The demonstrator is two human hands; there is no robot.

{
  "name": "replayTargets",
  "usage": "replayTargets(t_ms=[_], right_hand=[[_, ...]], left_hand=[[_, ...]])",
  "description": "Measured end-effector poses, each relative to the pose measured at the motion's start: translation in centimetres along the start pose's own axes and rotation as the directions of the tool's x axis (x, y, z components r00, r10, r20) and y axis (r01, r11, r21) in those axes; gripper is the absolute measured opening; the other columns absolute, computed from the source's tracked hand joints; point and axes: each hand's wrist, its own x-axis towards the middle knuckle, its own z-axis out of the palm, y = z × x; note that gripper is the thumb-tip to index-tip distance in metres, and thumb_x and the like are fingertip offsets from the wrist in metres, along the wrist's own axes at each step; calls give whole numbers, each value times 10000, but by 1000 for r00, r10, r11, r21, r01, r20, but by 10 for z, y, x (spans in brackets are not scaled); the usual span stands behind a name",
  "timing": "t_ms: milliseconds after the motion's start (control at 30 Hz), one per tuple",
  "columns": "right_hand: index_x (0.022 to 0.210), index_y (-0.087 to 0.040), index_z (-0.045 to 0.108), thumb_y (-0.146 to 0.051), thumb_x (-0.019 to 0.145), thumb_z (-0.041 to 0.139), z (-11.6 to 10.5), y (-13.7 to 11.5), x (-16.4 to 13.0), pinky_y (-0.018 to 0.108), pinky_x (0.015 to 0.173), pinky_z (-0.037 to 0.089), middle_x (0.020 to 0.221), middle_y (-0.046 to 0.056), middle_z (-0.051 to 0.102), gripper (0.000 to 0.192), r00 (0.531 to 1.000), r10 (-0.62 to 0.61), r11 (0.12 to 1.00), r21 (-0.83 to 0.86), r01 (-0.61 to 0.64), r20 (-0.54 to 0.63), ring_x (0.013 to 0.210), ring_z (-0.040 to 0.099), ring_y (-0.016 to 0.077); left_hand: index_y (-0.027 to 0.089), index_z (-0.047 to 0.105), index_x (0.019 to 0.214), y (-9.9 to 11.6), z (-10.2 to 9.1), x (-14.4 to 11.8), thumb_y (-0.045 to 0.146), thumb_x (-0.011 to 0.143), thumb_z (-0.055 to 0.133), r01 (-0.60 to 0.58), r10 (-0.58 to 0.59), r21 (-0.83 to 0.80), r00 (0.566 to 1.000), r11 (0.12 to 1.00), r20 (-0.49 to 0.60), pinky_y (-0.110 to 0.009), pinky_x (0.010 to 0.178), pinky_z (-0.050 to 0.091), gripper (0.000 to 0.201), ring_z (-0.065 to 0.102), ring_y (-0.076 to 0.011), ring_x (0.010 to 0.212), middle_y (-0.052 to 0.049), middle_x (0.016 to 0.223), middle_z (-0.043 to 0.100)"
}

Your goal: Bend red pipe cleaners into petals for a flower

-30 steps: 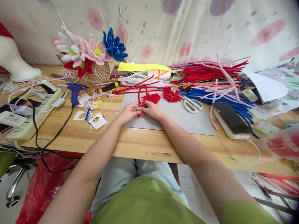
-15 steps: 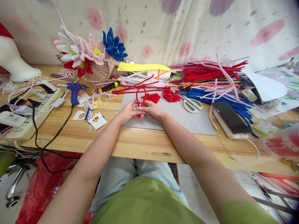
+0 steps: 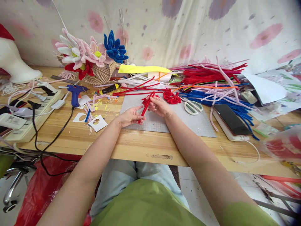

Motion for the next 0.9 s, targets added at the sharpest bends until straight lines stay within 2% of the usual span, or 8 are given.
replayTargets(t_ms=[167,400,600,733,900], right_hand=[[822,-150,565,-386,712,694,-8,-3,2,191,401,187,571,-61,376,291,994,-74,997,-6,74,-79,471,287,44],[769,-153,556,-477,766,616,-4,-4,3,200,399,172,556,-58,349,329,987,-87,996,-41,83,-133,464,265,50],[814,-160,559,-468,766,619,-4,0,6,194,381,167,527,-69,351,317,974,-151,988,-65,142,-167,437,253,47],[771,-157,561,-444,755,629,-6,1,7,196,379,175,516,-67,364,295,975,-114,993,-25,112,-188,433,256,45],[743,-165,554,-511,775,587,-7,-1,7,193,367,166,500,-68,343,349,974,-116,993,1,118,-194,415,247,47]], left_hand=[[202,213,1455,-2,1,2,91,689,712,11,-11,27,1000,1000,-16,-241,576,516,921,653,-136,577,-43,719,701],[219,213,1455,-2,2,2,101,697,717,-7,8,50,1000,999,-5,-241,582,527,918,660,-135,583,-44,720,708],[217,218,1453,-1,4,2,91,697,712,11,-10,56,1000,998,-18,-237,584,524,912,659,-133,575,-47,720,709],[196,179,1463,0,6,1,76,699,697,42,-38,72,998,997,-43,-248,597,522,931,660,-139,572,-50,713,711],[181,139,1470,2,8,-2,83,699,699,68,-66,102,997,992,-29,-280,660,527,959,670,-150,594,-58,730,719]])
